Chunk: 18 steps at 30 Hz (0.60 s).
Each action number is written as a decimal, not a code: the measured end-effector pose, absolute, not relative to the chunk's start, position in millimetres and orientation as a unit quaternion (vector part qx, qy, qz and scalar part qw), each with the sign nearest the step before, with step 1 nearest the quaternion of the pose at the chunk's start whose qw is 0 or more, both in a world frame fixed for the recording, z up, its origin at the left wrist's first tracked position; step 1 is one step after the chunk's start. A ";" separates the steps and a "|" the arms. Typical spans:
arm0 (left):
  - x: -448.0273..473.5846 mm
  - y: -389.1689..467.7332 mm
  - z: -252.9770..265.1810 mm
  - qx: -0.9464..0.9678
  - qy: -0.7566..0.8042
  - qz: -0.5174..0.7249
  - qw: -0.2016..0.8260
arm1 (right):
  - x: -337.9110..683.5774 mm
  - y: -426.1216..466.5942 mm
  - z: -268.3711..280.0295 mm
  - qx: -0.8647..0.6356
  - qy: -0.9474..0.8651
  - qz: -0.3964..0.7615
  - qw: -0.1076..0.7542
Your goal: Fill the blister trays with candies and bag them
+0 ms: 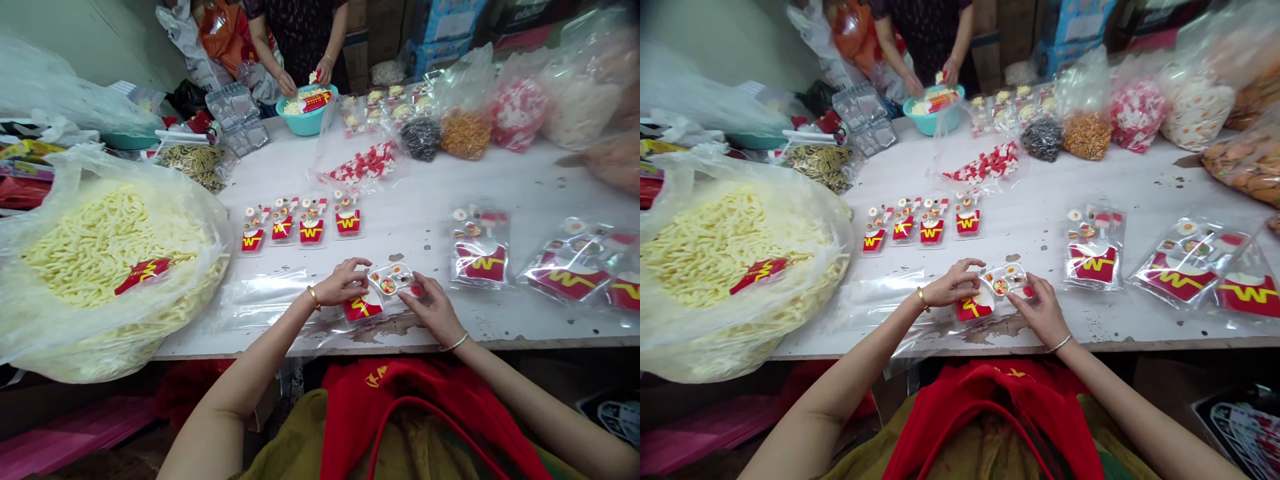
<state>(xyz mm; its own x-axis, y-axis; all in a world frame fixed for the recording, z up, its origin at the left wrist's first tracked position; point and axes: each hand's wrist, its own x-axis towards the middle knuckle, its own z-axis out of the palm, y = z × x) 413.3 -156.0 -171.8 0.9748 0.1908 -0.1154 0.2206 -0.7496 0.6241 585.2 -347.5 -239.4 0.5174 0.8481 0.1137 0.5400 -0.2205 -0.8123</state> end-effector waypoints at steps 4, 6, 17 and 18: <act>436.3 -161.4 -173.6 0.922 0.097 0.061 0.370 | 577.1 -333.6 -221.5 -0.715 -0.468 0.246 0.458; 447.8 -163.0 -173.3 0.915 0.093 0.081 0.384 | 572.5 -329.7 -214.1 -0.685 -0.483 0.276 0.471; 493.3 -158.3 -179.0 0.745 0.213 0.162 0.611 | 579.2 -298.9 -198.6 -0.695 -0.294 0.245 0.608; 500.7 -157.7 -177.6 0.724 0.242 0.197 0.614 | 579.2 -296.3 -195.2 -0.677 -0.264 0.282 0.627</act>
